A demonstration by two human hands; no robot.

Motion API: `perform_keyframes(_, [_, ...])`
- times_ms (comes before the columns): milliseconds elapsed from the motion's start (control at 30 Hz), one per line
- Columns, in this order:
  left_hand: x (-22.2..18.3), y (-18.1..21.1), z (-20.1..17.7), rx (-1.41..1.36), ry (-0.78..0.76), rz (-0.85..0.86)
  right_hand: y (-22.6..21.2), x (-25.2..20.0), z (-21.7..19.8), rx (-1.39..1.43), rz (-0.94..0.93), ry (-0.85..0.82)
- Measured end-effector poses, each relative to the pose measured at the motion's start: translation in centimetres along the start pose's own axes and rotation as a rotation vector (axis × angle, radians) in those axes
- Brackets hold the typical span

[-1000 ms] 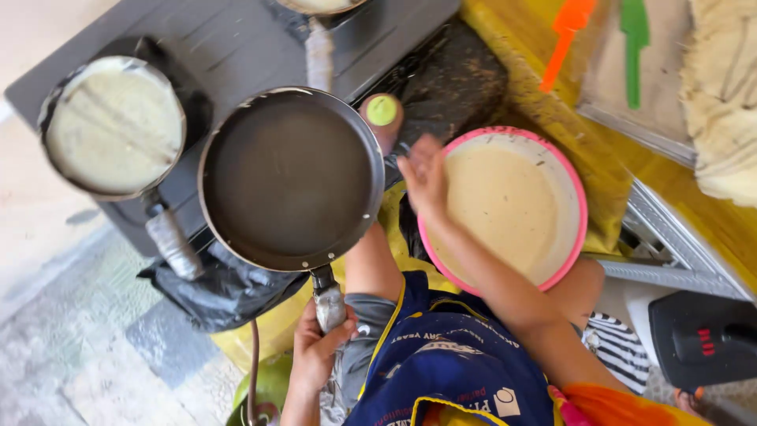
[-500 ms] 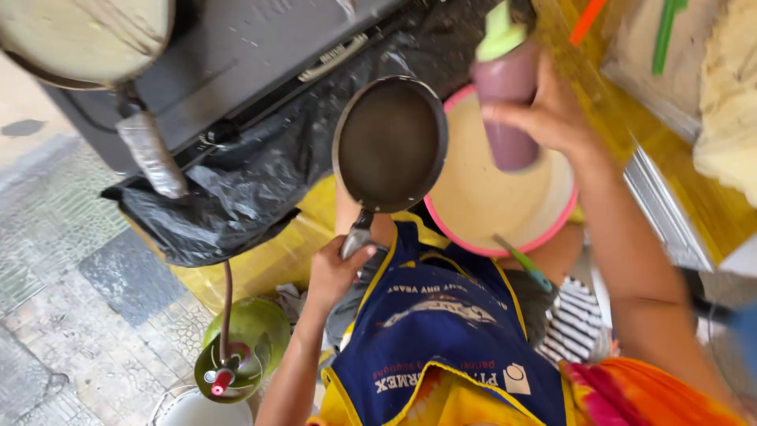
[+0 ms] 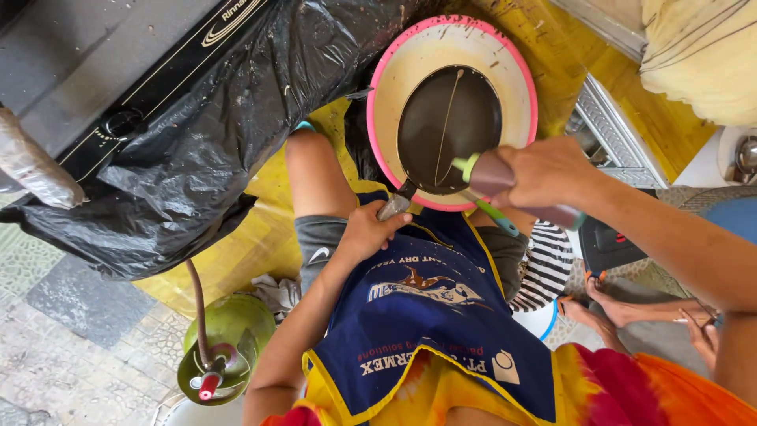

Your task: Cooking crepes by pouring batter into pans, spreading it with a ladle, and adding toppings

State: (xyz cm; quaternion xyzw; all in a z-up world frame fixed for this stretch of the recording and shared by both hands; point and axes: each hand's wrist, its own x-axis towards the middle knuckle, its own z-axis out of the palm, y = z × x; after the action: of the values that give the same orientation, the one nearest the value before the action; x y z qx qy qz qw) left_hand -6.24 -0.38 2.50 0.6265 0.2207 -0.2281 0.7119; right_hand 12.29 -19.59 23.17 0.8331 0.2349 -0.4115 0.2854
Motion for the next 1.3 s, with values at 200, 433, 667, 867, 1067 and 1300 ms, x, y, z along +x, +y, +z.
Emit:
perform_keyframes(200, [-2.2, 4.0, -1.0, 0.024, -0.034, -0.106, 1.7, -1.0, -2.5, 0.082, 0.173, -0.058])
perform_keyframes(433, [-5.4, 4.1, -5.1, -0.154, 0.08, -0.032, 2.5, 2.9, -6.6, 0.482, 0.201, 0.326])
perform_keyframes(667, [-13.4, 2.8, -10.8, -0.257, 0.606, 0.161, -8.1, 21.0, -11.3, 1.245, -0.46, 1.178])
perform_keyframes(867, [-15.4, 3.0, -10.6, -0.214, 0.668, 0.186, -17.6, 24.4, -13.9, 1.449, -0.51, 1.087])
perform_keyframes(1067, [-11.8, 2.2, -8.3, -0.175, 0.484, 0.121, -8.8, 18.5, -0.9, 0.972, -0.243, 0.671])
perform_keyframes(1300, [-3.8, 0.1, -6.6, 0.282, 0.317, -0.103, -1.9, 7.6, 14.5, 0.288, 0.435, 0.362])
